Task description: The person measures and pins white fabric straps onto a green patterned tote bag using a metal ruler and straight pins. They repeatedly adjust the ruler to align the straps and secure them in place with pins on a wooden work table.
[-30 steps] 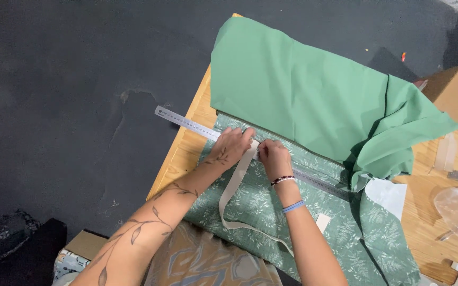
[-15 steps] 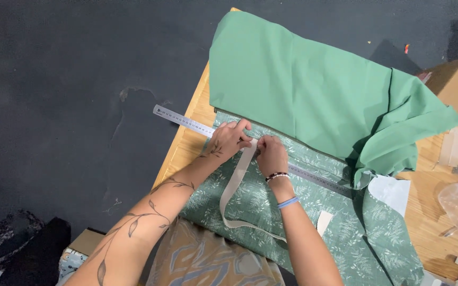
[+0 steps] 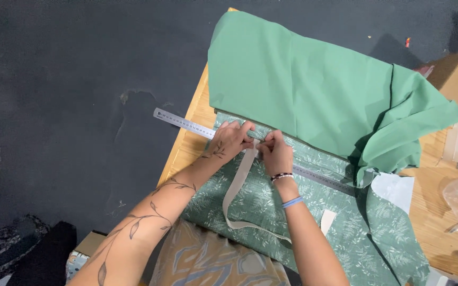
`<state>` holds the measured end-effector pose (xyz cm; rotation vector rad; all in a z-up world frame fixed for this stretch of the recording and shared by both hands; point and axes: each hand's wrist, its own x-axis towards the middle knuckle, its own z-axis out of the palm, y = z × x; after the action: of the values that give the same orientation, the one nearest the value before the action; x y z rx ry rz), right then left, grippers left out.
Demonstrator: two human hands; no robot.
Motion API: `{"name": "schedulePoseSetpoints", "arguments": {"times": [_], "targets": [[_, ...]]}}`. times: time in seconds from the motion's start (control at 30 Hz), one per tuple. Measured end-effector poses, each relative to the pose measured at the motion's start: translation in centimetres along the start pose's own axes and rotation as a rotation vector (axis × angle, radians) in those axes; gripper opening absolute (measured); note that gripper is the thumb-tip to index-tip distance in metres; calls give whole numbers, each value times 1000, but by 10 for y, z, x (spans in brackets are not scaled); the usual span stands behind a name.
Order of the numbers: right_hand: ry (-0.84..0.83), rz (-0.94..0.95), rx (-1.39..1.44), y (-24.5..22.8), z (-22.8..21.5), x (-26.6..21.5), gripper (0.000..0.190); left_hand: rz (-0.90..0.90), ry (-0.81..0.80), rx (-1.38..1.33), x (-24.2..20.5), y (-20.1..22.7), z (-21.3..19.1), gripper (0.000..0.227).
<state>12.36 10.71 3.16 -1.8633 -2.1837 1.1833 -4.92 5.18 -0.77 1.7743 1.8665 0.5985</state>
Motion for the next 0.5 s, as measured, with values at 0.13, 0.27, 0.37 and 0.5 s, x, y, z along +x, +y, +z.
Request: {"name": "schedulePoseSetpoints", "arguments": {"times": [0.13,0.27,0.37,0.5], "targets": [[-38,-26,32,5,-5,-3,28,53,-18,54,0,3,0,31],[-77,-144,8,22,3,6,23,-139,-186,-526,0,59,-82,18],[-31,-140,82,19,-10,-11,22,267,54,78,-11,27,-22,27],[90,-140,62,74,-10,-24,15,414,106,270,-24,30,-26,25]]}}
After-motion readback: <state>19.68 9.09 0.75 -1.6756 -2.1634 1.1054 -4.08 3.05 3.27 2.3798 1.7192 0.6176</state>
